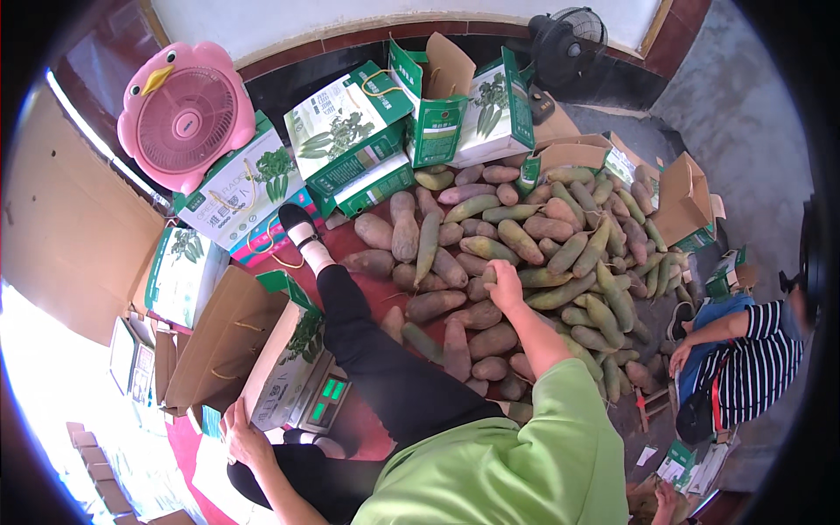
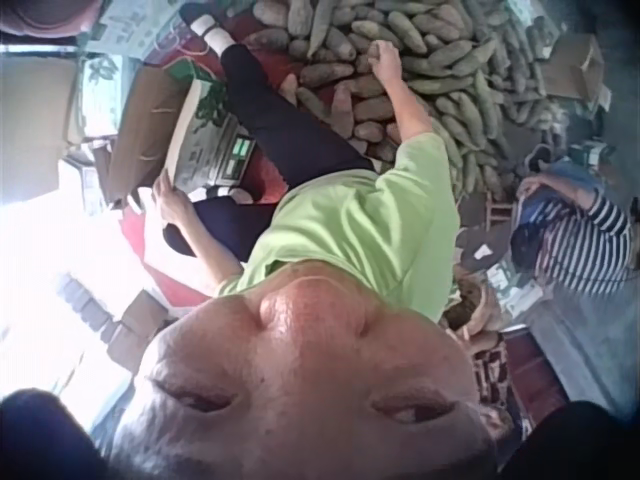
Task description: Sorting large radishes and weighing them into boxes on the floor of a warehouse.
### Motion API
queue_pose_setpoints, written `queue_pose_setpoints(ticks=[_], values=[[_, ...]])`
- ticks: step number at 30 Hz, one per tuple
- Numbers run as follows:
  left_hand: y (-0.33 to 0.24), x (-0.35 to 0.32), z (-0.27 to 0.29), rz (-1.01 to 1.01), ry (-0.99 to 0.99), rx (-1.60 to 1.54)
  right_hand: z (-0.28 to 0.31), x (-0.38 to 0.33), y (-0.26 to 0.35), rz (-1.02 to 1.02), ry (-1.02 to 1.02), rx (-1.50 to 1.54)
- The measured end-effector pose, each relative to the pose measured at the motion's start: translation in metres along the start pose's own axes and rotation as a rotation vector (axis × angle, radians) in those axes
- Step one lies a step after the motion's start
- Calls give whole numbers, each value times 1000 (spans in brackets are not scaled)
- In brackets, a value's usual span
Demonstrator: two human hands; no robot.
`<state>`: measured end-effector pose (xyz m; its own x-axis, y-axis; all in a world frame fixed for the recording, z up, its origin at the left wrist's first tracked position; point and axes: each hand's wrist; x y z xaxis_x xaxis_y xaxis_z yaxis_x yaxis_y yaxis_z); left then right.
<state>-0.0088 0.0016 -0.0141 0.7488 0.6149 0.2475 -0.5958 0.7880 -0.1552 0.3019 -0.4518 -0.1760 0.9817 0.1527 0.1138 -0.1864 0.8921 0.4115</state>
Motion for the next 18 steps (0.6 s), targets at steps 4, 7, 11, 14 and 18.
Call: queue_pose_setpoints(ticks=[4, 7, 11, 14, 18], values=[[2, 0, 5, 35, 18, -17, 33, 18, 42, 6, -192, 262], [-5, 2, 7, 63, 45, -26, 74, 28, 97, 60, -180, 479], [-5, 4, 7, 77, 23, -37, 107, 37, 193, 331, -129, 1147], [1, -1, 6, 60, -17, -36, 122, 35, 266, 449, 29, 1335], [3, -2, 9, 44, -29, -42, 105, 20, 354, 539, 213, 1344]])
Point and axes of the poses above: each hand's wrist, its own x-axis towards the middle knuckle, its own z-axis out of the back of the hand, y = z × x, and after that the axes turned 5 degrees about -x, right-handed
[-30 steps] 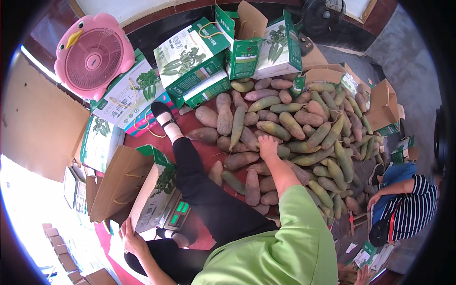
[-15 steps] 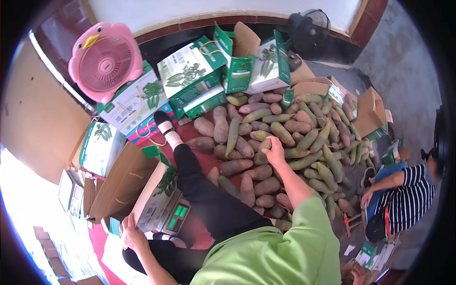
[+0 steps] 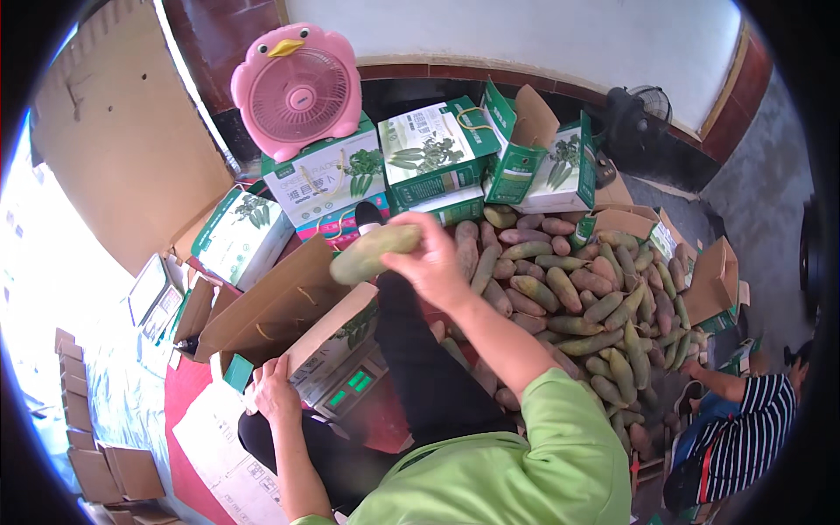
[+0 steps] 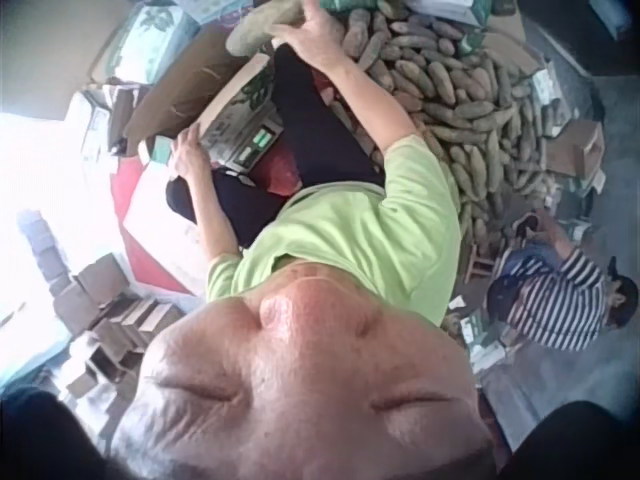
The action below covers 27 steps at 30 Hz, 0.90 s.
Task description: Sorting large radishes and weighing them into boxes on the floor of a warehouse.
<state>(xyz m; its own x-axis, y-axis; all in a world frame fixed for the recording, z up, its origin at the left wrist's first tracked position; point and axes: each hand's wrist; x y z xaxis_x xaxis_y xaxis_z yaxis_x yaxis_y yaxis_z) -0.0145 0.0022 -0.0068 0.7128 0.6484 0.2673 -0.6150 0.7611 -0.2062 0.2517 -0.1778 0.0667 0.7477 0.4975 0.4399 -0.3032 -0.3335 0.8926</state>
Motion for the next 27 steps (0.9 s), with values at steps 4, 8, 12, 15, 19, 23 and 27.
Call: queue_pose_setpoints(ticks=[4, 8, 12, 15, 19, 23, 27], values=[[-9, 4, 5, -15, -3, -30, -74, 4, -34, 51, 141, -204], [-6, 2, 4, -27, -14, -25, -115, -4, -75, 26, 181, -328], [-2, -2, 2, -20, -31, 25, -90, -13, -82, 302, 216, -707], [-1, -2, 6, -13, 3, 2, -54, -23, -84, 315, 296, -819], [1, -1, 0, -49, 32, 33, -19, -50, -85, 177, 196, -734], [2, 1, -2, -84, 24, 30, 18, -77, -104, 84, -7, -727], [2, 3, -6, -71, 71, 45, 75, -136, -138, -234, 30, -882]])
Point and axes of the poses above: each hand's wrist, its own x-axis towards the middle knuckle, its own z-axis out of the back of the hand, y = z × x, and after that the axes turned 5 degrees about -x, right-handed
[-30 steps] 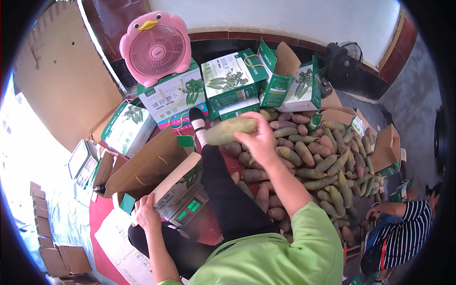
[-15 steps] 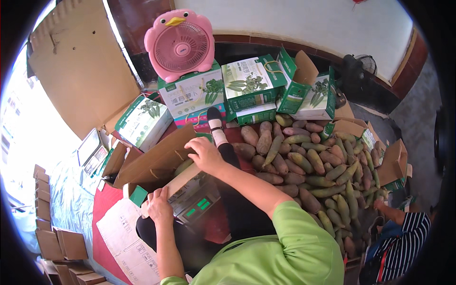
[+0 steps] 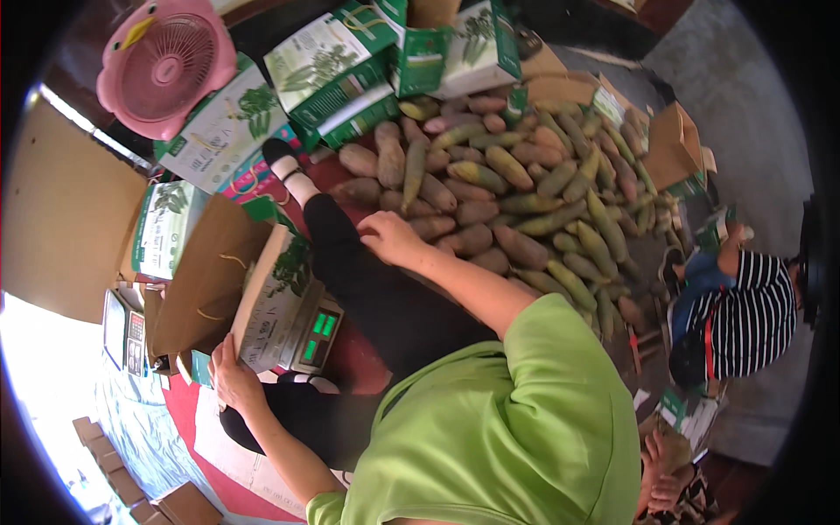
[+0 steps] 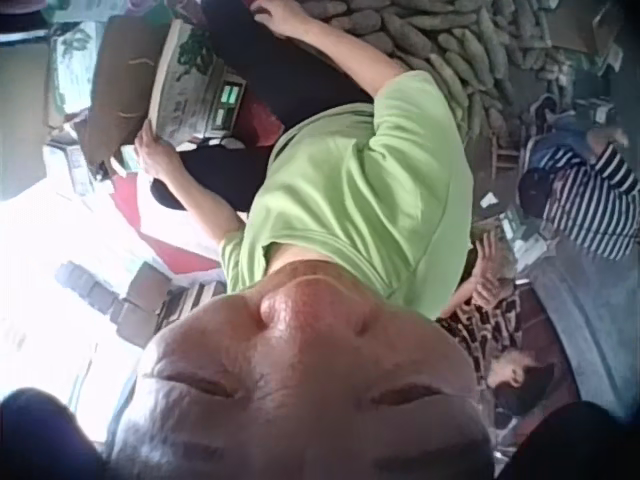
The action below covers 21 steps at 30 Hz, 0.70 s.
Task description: Sorting large radishes and weighing them into boxes on the floor of a warehouse.
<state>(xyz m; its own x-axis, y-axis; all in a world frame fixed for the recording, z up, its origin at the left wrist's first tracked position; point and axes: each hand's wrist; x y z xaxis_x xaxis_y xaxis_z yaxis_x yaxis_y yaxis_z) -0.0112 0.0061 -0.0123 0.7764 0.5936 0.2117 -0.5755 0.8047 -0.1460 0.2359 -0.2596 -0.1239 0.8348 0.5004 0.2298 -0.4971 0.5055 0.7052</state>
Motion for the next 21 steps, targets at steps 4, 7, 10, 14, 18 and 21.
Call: queue_pose_setpoints(ticks=[4, 7, 10, 14, 18, 21], values=[[0, -1, 0, 39, 22, 9, 30, -55, -55, -285, 149, -143], [-5, -1, 0, 59, 55, 21, 38, -98, -133, -355, -26, -141], [-3, -5, 1, 82, 65, 38, 67, -120, -172, -728, -156, -94], [-1, -1, -7, 38, 47, 27, 113, -148, -266, -991, -647, 366], [3, -3, -7, 39, 13, 53, 170, -124, -249, -1275, -810, 548], [4, -1, -11, 18, -2, 45, 194, -120, -274, -1334, -921, 645]])
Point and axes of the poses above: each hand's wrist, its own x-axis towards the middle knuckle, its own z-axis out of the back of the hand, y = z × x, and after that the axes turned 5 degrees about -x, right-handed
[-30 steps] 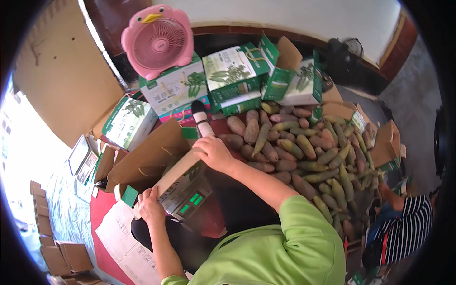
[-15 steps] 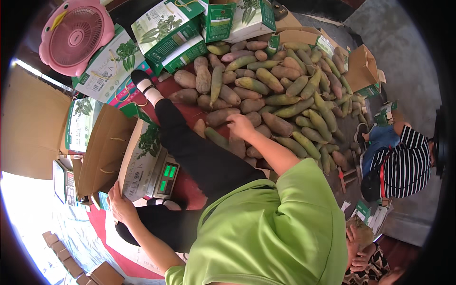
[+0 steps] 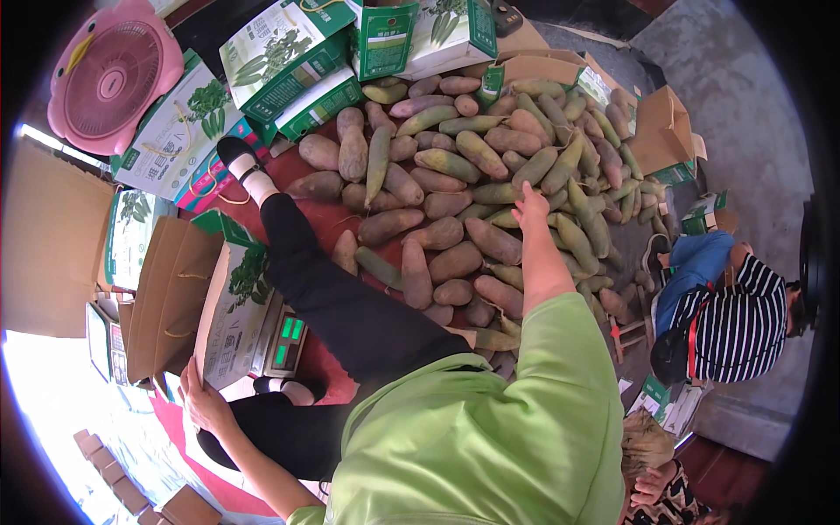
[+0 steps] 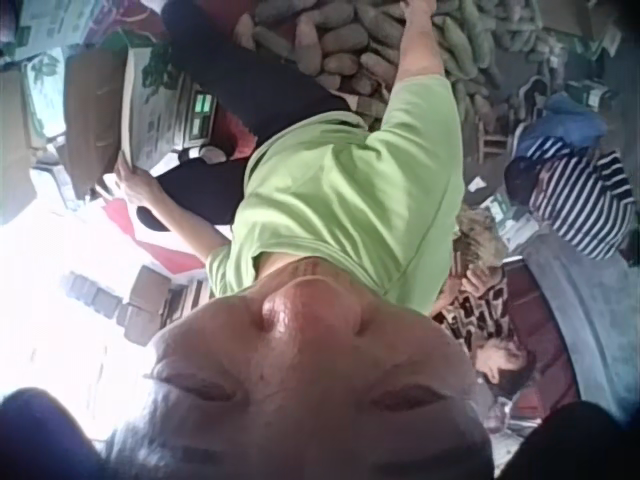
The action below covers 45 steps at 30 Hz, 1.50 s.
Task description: Sorting large radishes and weighing them into boxes on the floor of a warehouse.
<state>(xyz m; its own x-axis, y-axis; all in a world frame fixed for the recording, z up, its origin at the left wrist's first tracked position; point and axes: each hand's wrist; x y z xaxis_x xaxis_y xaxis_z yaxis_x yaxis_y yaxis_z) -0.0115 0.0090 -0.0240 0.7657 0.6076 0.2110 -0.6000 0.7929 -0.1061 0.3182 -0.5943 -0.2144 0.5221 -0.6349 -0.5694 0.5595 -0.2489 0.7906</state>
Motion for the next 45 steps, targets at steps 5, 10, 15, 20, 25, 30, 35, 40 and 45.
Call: queue_pose_setpoints(ticks=[5, 10, 15, 20, 25, 30, 35, 40, 45], values=[[-1, 1, -2, -9, 9, 2, -9, 31, 13, -121, -24, 130], [1, -1, -3, -14, -2, 19, -16, 42, 17, -197, -31, 214], [0, 2, -5, -11, -8, 15, -11, 48, 20, -226, -9, 280], [0, -3, 2, 25, -9, 26, -8, 33, 10, -232, 178, 199], [-14, 4, 5, 45, -10, -73, 13, 24, -26, -243, 447, 151], [-16, 4, 10, 108, 12, -26, -4, -37, -44, -212, 544, 44], [-14, 3, 13, 52, -20, -12, -60, -149, -12, 89, 919, -187], [-12, 1, 15, 45, -24, -18, -134, -265, 57, 723, 1256, -374], [-10, 1, 16, 39, -25, -32, -199, -368, 94, 1560, 1206, -587]])
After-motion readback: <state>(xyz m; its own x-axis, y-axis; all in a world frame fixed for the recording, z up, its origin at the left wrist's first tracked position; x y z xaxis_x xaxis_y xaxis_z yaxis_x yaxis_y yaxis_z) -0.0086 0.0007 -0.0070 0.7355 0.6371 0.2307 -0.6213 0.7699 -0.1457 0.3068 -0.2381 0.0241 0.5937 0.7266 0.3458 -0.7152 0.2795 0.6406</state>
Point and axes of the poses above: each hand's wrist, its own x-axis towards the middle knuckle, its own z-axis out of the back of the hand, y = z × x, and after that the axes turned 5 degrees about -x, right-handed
